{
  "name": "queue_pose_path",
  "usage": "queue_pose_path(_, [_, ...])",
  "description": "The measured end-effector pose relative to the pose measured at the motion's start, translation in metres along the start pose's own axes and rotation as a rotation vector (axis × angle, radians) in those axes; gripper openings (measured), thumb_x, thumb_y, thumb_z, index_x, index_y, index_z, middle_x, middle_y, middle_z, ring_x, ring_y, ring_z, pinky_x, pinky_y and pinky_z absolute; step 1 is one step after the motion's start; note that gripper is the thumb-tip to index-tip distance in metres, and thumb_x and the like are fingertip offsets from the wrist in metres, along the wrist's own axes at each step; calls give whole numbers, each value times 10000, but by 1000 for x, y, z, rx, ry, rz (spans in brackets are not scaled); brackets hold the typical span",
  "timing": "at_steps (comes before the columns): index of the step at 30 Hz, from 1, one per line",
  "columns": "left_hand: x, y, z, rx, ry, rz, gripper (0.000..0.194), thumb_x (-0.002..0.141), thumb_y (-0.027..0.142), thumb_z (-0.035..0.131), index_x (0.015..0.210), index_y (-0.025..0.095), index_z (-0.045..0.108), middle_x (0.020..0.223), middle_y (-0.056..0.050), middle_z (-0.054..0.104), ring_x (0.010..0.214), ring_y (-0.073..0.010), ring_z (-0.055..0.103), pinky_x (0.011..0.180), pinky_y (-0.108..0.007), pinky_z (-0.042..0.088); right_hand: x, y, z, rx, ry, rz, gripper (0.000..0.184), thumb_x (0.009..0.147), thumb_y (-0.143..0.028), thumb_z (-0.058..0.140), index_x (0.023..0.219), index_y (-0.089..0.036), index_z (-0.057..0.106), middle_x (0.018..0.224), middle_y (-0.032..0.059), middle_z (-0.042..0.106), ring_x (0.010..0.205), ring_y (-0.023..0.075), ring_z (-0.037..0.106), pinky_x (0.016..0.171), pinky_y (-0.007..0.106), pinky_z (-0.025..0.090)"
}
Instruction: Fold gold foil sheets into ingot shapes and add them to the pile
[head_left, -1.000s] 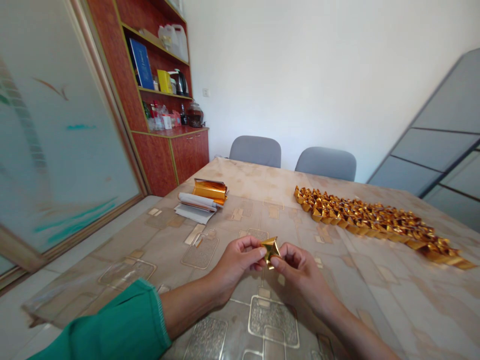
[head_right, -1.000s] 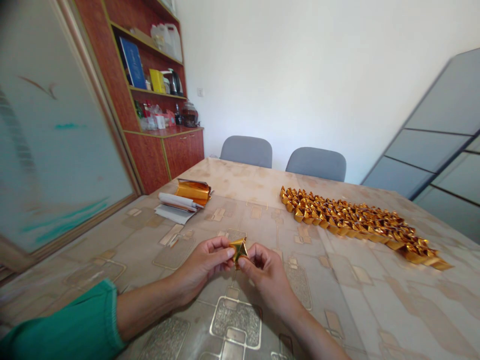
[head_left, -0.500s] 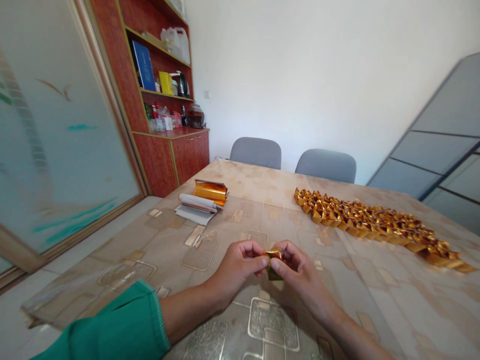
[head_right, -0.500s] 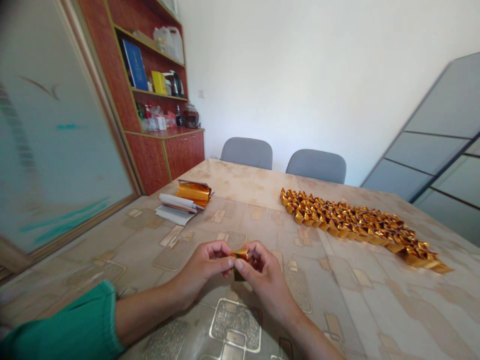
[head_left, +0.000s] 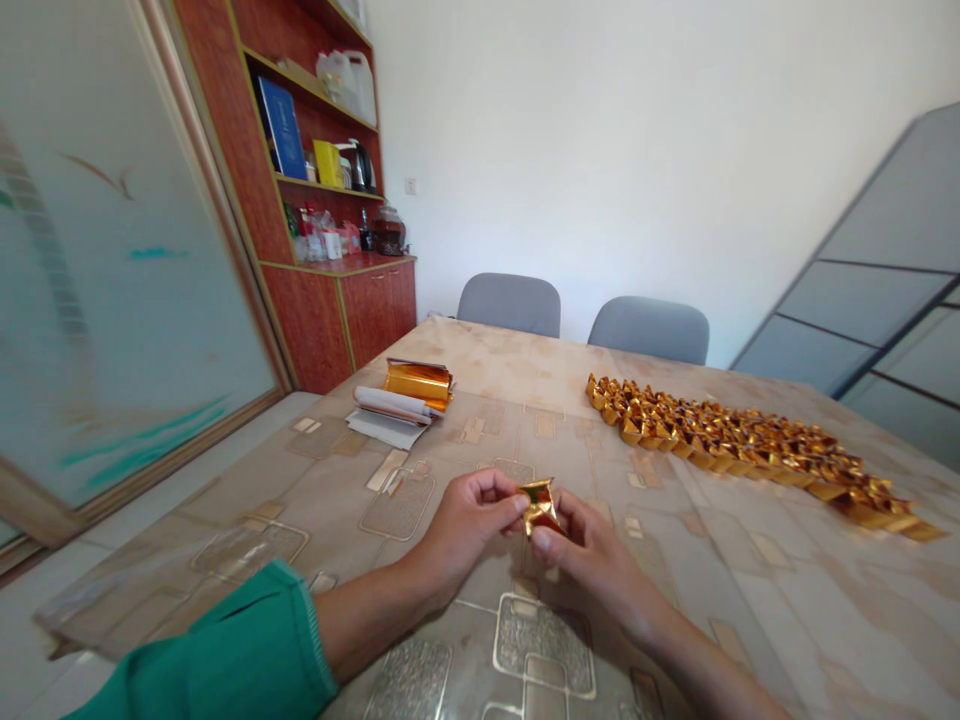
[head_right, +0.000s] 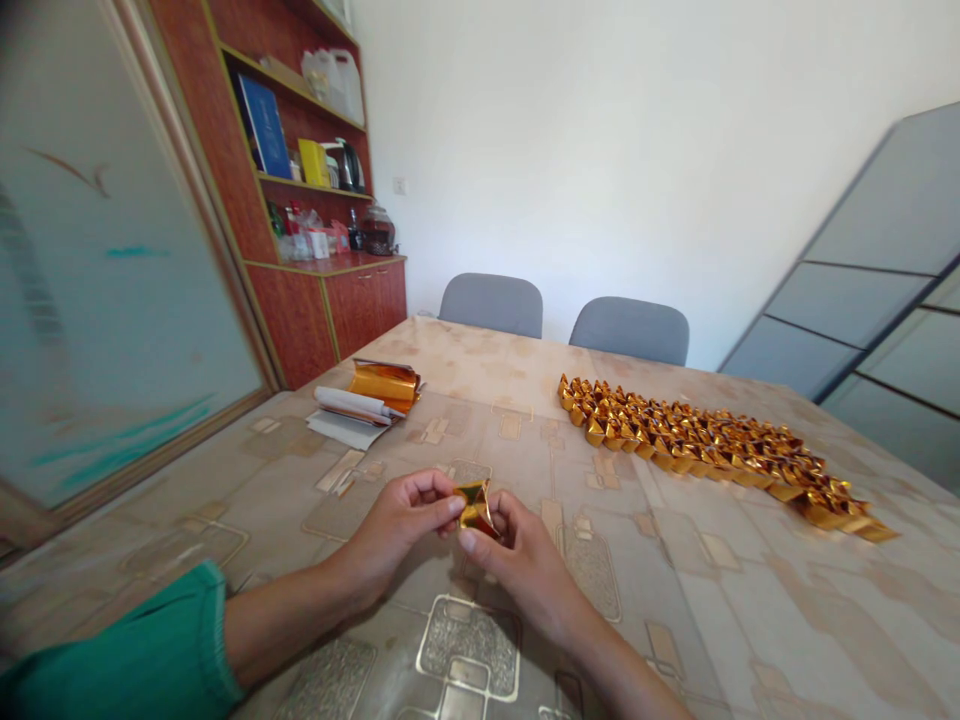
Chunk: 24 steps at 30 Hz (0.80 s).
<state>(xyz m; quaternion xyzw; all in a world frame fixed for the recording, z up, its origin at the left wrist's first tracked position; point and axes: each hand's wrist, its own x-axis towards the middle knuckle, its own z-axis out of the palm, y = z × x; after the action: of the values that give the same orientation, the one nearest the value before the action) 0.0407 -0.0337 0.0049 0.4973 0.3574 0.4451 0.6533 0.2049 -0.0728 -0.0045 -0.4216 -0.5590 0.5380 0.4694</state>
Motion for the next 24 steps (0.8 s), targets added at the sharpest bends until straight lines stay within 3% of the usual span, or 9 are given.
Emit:
queue_pose_path(5, [3, 0, -2, 9, 29, 51, 265, 679, 367, 784, 699, 148, 637, 620, 17, 591, 591, -111, 513, 596, -229, 394, -1, 12, 4, 74, -6, 50, 312, 852, -511, 682, 846, -199, 684, 655, -26, 484, 564, 117, 356, 519, 249, 286])
queue_pose_path(13, [2, -1, 1, -11, 6, 37, 257, 687, 361, 779, 717, 147, 640, 627, 18, 592, 600, -115, 525, 609, -235, 408, -2, 7, 4, -12, -24, -5, 300, 831, -488, 710, 935, -206, 711, 782, 14, 624, 649, 144, 493, 595, 258, 392])
queue_pose_path(19, [1, -4, 1, -29, -35, 1, 242, 700, 342, 778, 746, 141, 650, 645, 10, 614, 607, -114, 535, 613, -236, 411, -3, 10, 4, -5, -2, -18, 226, 847, -439, 700, 864, -214, 707, 728, -3, 595, 623, 136, 475, 598, 266, 389])
queue_pose_path(24, [3, -6, 0, -132, -6, -37, 369, 662, 342, 829, 885, 174, 588, 690, 15, 660, 623, -118, 564, 621, -230, 423, 0, 2, 2, -49, -18, -10, 289, 826, -501, 699, 816, -213, 679, 741, 10, 596, 666, 160, 497, 611, 279, 385])
